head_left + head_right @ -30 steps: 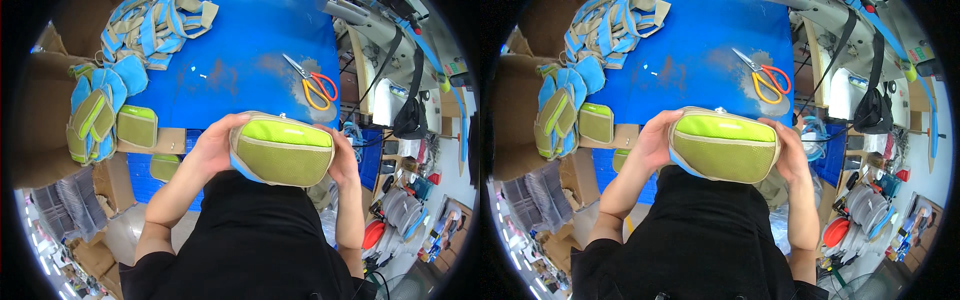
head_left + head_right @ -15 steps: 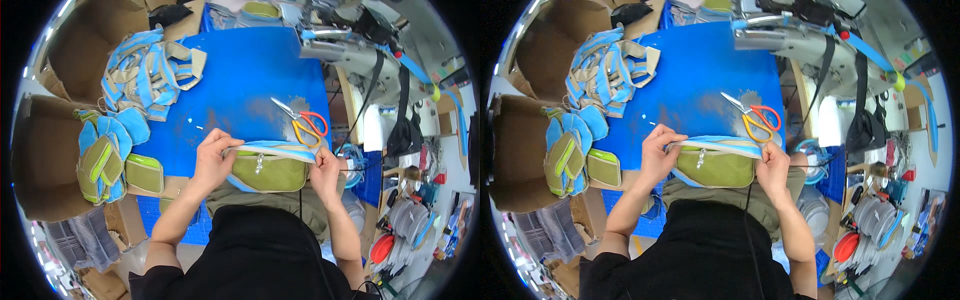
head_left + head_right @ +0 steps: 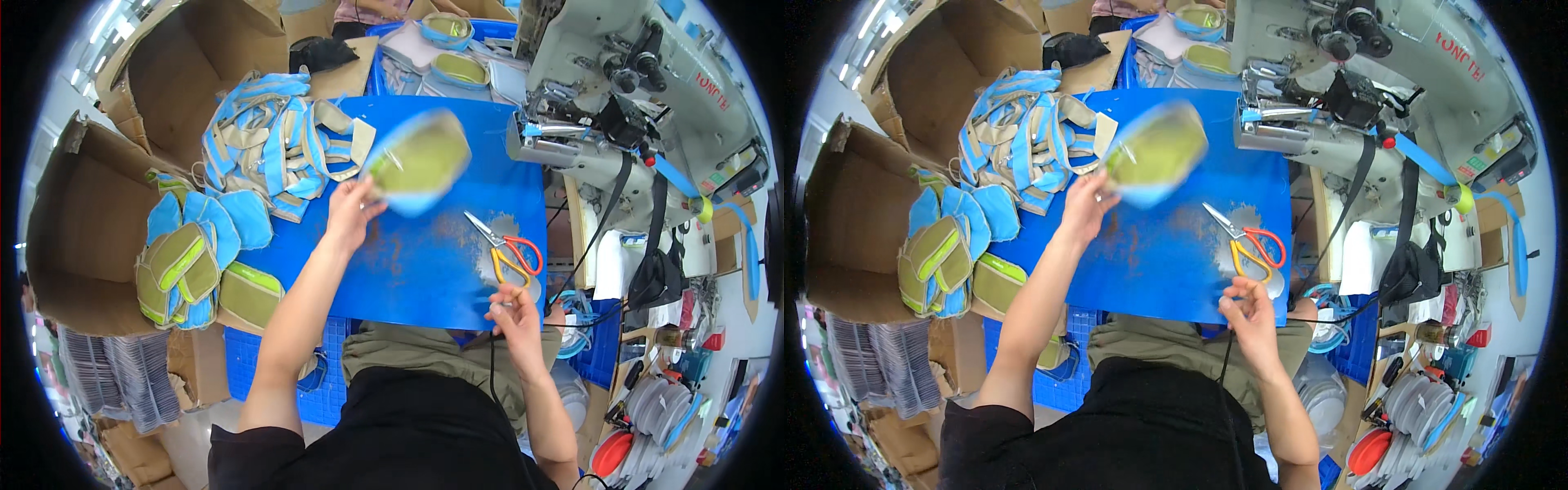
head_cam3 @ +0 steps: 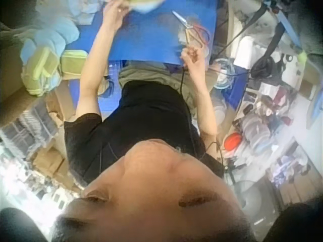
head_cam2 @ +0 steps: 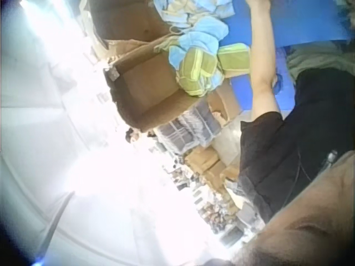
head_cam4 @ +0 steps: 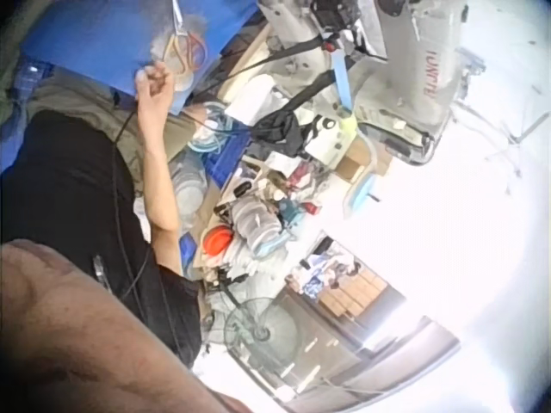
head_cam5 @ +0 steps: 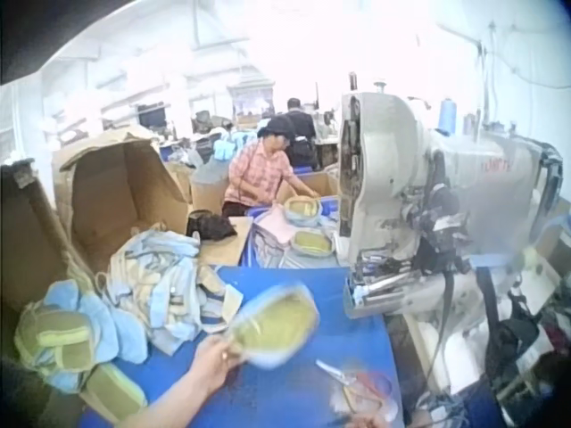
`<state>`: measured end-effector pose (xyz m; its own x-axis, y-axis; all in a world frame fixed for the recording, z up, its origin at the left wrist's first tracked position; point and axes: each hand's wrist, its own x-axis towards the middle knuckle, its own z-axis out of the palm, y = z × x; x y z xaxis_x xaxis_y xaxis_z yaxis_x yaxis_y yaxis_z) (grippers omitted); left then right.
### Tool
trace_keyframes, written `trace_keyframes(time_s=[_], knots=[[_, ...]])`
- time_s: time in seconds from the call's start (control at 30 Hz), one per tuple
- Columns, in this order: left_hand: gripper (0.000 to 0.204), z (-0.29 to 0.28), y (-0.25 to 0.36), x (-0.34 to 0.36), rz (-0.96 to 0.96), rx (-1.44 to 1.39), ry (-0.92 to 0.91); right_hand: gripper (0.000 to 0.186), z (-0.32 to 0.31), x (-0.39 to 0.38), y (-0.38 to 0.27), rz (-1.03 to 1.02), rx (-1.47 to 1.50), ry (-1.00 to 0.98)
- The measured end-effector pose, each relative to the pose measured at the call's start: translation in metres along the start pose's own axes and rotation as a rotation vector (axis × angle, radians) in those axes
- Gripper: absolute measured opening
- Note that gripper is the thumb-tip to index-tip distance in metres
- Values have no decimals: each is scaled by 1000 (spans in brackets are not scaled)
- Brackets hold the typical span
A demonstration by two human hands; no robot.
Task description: The person operates a sewing machine to stitch the edges of small fabric pouches. They repeatedly pick up pouches, align them under the presser foot, sew the seams, and then trim the excess thread with scissors. The person also inspects the finished pouches by turning them inside out and checking the seams.
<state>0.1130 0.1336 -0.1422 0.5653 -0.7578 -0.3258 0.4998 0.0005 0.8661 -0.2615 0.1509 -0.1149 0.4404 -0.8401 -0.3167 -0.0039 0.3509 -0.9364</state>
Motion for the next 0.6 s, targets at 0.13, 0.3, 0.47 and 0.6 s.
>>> trace_keyframes(time_s=[0.13,0.3,0.47,0.6], knots=[[60,5,8,37,593,811,49,47,3,-16,22,-16,-43,-61],[55,-9,25,47,897,1657,186,45,9,-34,40,78,-89,-58],[12,-19,51,48,1068,1613,-60,41,10,-29,36,-96,-272,-27],[6,60,90,-57,903,1360,-515,48,23,-6,-36,-575,-662,111]])
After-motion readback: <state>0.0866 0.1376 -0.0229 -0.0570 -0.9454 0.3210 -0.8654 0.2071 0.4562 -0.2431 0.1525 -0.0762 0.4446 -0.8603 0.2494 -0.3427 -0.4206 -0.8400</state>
